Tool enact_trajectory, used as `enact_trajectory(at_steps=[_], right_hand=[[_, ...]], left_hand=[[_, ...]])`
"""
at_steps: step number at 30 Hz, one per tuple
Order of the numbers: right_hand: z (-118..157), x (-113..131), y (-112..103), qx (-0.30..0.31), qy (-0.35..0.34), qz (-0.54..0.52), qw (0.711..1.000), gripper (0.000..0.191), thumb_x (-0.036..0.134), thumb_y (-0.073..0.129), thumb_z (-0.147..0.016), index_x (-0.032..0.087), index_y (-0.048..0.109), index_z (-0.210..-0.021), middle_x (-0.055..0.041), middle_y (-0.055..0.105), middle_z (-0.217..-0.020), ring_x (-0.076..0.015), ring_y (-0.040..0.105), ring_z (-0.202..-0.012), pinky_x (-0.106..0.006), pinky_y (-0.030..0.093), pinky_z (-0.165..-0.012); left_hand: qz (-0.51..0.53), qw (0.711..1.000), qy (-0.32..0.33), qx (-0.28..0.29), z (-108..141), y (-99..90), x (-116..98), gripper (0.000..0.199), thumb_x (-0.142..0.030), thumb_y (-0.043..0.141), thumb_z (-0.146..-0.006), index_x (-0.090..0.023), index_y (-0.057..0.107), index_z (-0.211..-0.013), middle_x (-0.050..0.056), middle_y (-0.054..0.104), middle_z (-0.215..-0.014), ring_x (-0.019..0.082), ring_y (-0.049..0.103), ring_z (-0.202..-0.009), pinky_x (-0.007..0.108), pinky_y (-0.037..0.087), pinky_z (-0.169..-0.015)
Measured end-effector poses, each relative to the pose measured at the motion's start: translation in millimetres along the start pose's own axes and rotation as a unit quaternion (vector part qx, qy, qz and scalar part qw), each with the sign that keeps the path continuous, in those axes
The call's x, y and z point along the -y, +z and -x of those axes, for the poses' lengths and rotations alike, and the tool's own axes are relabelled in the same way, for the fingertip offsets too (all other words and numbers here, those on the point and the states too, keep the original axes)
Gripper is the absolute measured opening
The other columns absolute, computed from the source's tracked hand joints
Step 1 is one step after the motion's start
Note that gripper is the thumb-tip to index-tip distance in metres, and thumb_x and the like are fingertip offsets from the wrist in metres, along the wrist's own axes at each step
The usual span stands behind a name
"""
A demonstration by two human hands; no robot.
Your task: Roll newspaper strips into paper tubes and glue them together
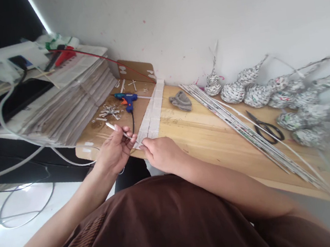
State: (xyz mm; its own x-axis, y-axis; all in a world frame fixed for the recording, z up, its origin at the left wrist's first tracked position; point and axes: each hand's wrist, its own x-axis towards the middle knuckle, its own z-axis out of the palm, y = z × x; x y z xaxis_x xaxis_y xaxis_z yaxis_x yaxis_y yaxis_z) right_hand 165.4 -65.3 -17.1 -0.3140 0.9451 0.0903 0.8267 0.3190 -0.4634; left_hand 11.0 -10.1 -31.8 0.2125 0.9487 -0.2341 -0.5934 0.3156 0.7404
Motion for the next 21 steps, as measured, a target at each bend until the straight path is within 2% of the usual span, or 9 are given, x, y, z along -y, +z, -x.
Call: enact_trajectory(at_steps=[6, 9, 10, 12, 13, 14, 18, 19, 21], right_hand=[[-2.6, 0.3, 5.4, -0.017, 0.021, -0.033, 0.999, 0.026, 0.038, 0.043, -0.095, 0.017, 0.059, -0.092, -0.0085, 0.062, -0.073, -0.0183, 0.054, -0.065, -0.03, 0.028, -0.061], [-5.7, -3.6, 5.7, 0.015, 0.056, -0.19, 0.98, 0.029, 0.041, 0.043, -0.094, 0.017, 0.059, -0.088, -0.0045, 0.057, -0.066, -0.0157, 0.052, -0.061, -0.028, 0.033, -0.061], [-7.0, -5.4, 5.3, 0.05, 0.073, -0.279, 0.956, 0.033, 0.043, 0.039, -0.095, 0.017, 0.058, -0.088, -0.0014, 0.052, -0.06, -0.0137, 0.049, -0.055, -0.027, 0.035, -0.058], [-9.2, -8.6, 4.0, 0.135, 0.107, -0.45, 0.876, 0.04, 0.048, 0.032, -0.096, 0.017, 0.056, -0.089, 0.0048, 0.04, -0.05, -0.0107, 0.04, -0.044, -0.026, 0.036, -0.051], [-9.9, -9.8, 3.3, 0.166, 0.117, -0.501, 0.841, 0.042, 0.051, 0.031, -0.095, 0.017, 0.055, -0.09, 0.0067, 0.036, -0.048, -0.0099, 0.038, -0.041, -0.025, 0.035, -0.048], [-10.3, -10.5, 2.7, 0.175, 0.119, -0.519, 0.828, 0.042, 0.052, 0.034, -0.094, 0.016, 0.055, -0.09, 0.0073, 0.035, -0.048, -0.0094, 0.037, -0.04, -0.024, 0.035, -0.047], [-10.4, -9.0, 2.1, 0.069, 0.098, -0.41, 0.904, 0.029, 0.046, 0.055, -0.087, 0.017, 0.057, -0.082, 0.0031, 0.046, -0.058, -0.0084, 0.043, -0.05, -0.021, 0.034, -0.05], [-10.7, -8.6, 2.1, 0.069, 0.102, -0.41, 0.904, 0.029, 0.045, 0.053, -0.089, 0.017, 0.057, -0.08, 0.0032, 0.045, -0.056, -0.0082, 0.041, -0.05, -0.021, 0.033, -0.05], [-11.8, -9.0, 1.5, 0.135, 0.119, -0.48, 0.858, 0.035, 0.046, 0.041, -0.094, 0.017, 0.057, -0.082, 0.0057, 0.038, -0.049, -0.0084, 0.037, -0.044, -0.022, 0.033, -0.047]], left_hand=[[0.003, 1.0, -0.001, 0.002, -0.3, -0.2, 2.6, 0.027, -0.035, 0.053, -0.089, -0.01, 0.061, -0.083, 0.002, 0.059, -0.068, 0.01, 0.065, -0.067, 0.02, 0.055, -0.068], [0.007, 1.0, -0.01, 0.007, 0.6, 0.6, 1.4, 0.027, -0.032, 0.049, -0.092, -0.01, 0.062, -0.085, 0.003, 0.06, -0.069, 0.01, 0.065, -0.068, 0.018, 0.054, -0.066], [0.009, 1.0, -0.014, 0.01, 0.9, 0.9, 0.6, 0.027, -0.031, 0.048, -0.092, -0.01, 0.062, -0.086, 0.003, 0.06, -0.07, 0.01, 0.065, -0.068, 0.018, 0.054, -0.064], [0.012, 1.0, -0.017, 0.017, 1.5, 1.2, -0.6, 0.026, -0.03, 0.046, -0.093, -0.01, 0.062, -0.087, 0.004, 0.06, -0.07, 0.011, 0.066, -0.068, 0.017, 0.054, -0.062], [0.012, 1.0, -0.017, 0.02, 1.5, 1.2, -0.8, 0.026, -0.029, 0.046, -0.093, -0.01, 0.062, -0.087, 0.004, 0.061, -0.07, 0.011, 0.066, -0.068, 0.017, 0.054, -0.062], [0.011, 1.0, -0.015, 0.022, 1.4, 1.2, -0.6, 0.026, -0.029, 0.046, -0.093, -0.01, 0.062, -0.088, 0.004, 0.061, -0.07, 0.011, 0.066, -0.068, 0.017, 0.054, -0.063], [0.006, 0.999, -0.013, 0.032, 0.7, 0.4, 2.3, 0.024, -0.029, 0.049, -0.092, -0.01, 0.062, -0.087, 0.004, 0.061, -0.072, 0.011, 0.067, -0.07, 0.019, 0.055, -0.068], [0.006, 0.999, -0.014, 0.034, 0.8, 0.2, 2.6, 0.023, -0.029, 0.05, -0.091, -0.01, 0.062, -0.087, 0.004, 0.061, -0.071, 0.011, 0.067, -0.07, 0.019, 0.055, -0.068], [0.002, 0.999, -0.02, 0.04, 1.1, 0.0, 1.7, 0.022, -0.029, 0.051, -0.091, -0.01, 0.063, -0.088, 0.003, 0.061, -0.072, 0.011, 0.067, -0.071, 0.018, 0.055, -0.066]])
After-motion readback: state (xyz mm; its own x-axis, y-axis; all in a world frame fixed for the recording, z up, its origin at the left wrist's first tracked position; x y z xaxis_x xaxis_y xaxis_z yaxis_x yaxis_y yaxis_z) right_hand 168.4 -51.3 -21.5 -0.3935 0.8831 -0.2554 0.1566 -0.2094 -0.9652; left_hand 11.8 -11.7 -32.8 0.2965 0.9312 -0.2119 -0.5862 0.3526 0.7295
